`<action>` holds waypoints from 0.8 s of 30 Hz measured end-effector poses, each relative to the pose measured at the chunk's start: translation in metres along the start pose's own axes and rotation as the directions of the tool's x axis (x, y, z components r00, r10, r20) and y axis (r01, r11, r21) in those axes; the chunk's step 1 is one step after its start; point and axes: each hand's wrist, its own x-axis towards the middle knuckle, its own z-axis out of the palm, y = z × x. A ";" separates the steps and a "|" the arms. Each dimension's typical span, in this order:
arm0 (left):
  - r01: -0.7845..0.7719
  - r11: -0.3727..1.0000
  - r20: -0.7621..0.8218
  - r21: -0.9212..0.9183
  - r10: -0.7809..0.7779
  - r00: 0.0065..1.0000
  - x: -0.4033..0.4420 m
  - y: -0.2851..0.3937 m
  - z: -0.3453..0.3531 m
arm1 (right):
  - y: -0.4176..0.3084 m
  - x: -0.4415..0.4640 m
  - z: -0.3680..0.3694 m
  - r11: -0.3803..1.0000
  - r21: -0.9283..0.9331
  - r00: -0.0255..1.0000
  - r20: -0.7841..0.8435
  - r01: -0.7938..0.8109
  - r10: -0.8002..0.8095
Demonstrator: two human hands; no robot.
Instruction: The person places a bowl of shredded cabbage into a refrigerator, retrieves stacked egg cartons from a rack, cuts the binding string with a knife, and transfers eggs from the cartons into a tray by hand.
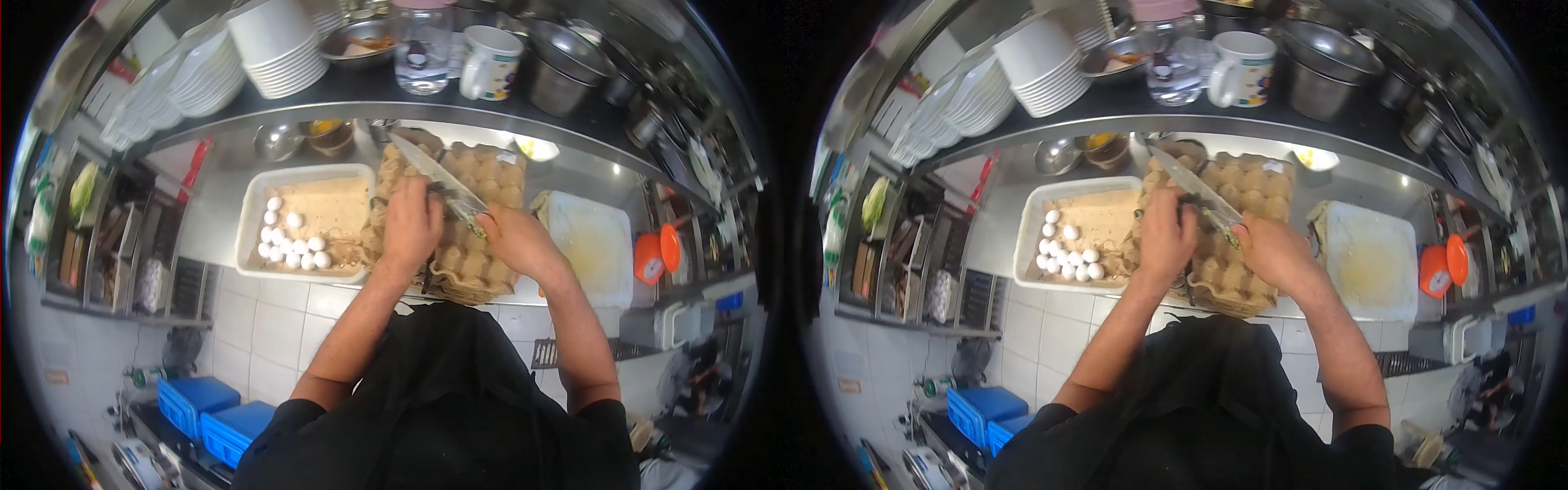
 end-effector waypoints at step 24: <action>0.064 0.997 -0.062 -0.051 -0.067 0.996 -0.003 -0.009 0.000 | -0.005 0.023 0.008 0.993 0.045 0.994 0.001 0.111 -0.111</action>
